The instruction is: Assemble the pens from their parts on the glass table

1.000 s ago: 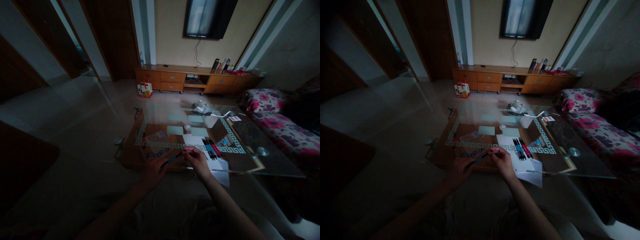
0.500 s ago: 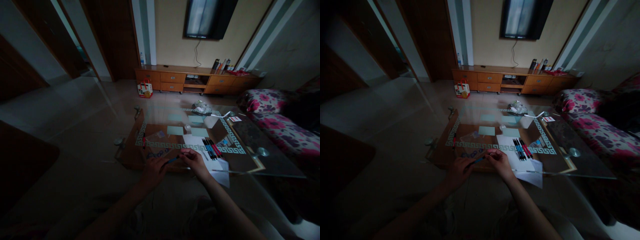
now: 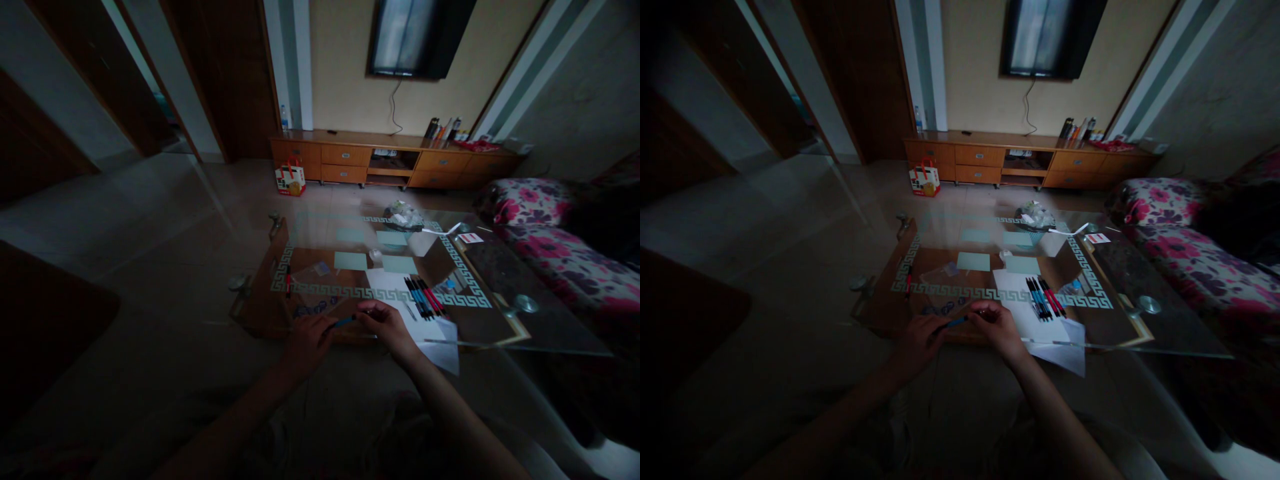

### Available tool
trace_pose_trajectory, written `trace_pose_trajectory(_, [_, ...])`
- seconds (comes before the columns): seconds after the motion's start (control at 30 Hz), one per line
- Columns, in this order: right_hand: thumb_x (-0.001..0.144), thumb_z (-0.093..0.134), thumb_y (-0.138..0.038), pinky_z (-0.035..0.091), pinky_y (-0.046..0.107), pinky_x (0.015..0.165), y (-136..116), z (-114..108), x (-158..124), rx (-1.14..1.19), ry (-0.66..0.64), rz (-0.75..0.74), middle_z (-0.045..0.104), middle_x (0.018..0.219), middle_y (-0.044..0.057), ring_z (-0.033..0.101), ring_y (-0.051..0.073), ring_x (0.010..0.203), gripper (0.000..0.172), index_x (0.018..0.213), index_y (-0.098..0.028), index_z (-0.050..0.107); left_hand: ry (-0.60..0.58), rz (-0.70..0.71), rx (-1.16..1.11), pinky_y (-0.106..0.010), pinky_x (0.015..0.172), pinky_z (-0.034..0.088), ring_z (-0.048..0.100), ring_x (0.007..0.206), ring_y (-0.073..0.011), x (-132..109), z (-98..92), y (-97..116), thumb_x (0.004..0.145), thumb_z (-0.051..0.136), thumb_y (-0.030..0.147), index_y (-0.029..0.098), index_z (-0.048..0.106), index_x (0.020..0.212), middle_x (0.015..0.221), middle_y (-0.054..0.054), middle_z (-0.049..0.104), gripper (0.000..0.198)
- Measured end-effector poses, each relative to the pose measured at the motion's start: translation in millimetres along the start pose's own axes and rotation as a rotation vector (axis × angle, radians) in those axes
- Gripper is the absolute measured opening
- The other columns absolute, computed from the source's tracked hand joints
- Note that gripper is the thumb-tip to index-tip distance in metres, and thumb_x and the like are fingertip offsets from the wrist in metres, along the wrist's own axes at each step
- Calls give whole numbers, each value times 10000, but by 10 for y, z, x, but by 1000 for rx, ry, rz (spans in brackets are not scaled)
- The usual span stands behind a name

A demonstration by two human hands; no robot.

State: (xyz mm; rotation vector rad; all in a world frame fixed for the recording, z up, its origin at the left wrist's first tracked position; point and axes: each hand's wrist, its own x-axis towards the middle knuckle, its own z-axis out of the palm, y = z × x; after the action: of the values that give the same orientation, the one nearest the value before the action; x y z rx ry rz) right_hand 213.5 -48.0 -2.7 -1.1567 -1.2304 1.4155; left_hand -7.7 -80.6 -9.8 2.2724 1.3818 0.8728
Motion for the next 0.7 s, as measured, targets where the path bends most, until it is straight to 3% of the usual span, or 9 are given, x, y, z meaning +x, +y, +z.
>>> trace_pose_trajectory(0.3, [697,814,-316,522,288,763,100,66,-14,15,-138,-16,712,911,5,660,155,819,299,946,-228,675,-103,-2,-83,-387,970,461,565,1114,-214,-12,-18,55,910,463,95,274,545,1296,1224,-50,604,434])
trace_pose_trajectory(0.43, [731,788,-337,527,312,794,101,102,-47,-32,-210,-34,715,953,27,669,178,867,286,966,-222,674,-124,11,-67,-373,950,470,579,1085,-205,-2,-59,104,913,445,81,290,534,1312,1225,-44,598,460])
trace_pose_trajectory(0.6, [741,772,-359,491,270,636,40,67,-55,-238,-208,-86,705,937,32,628,151,732,344,1037,-217,669,-75,-54,43,-369,877,487,606,1000,-223,15,-68,83,946,535,295,274,590,1251,1136,-57,621,311])
trace_pose_trajectory(0.7, [755,755,-354,472,264,625,26,51,-55,-292,-230,-102,696,918,31,609,145,720,325,1034,-209,671,-78,-66,88,-348,835,485,614,957,-215,22,-69,60,961,521,382,291,597,1254,1071,-47,634,317])
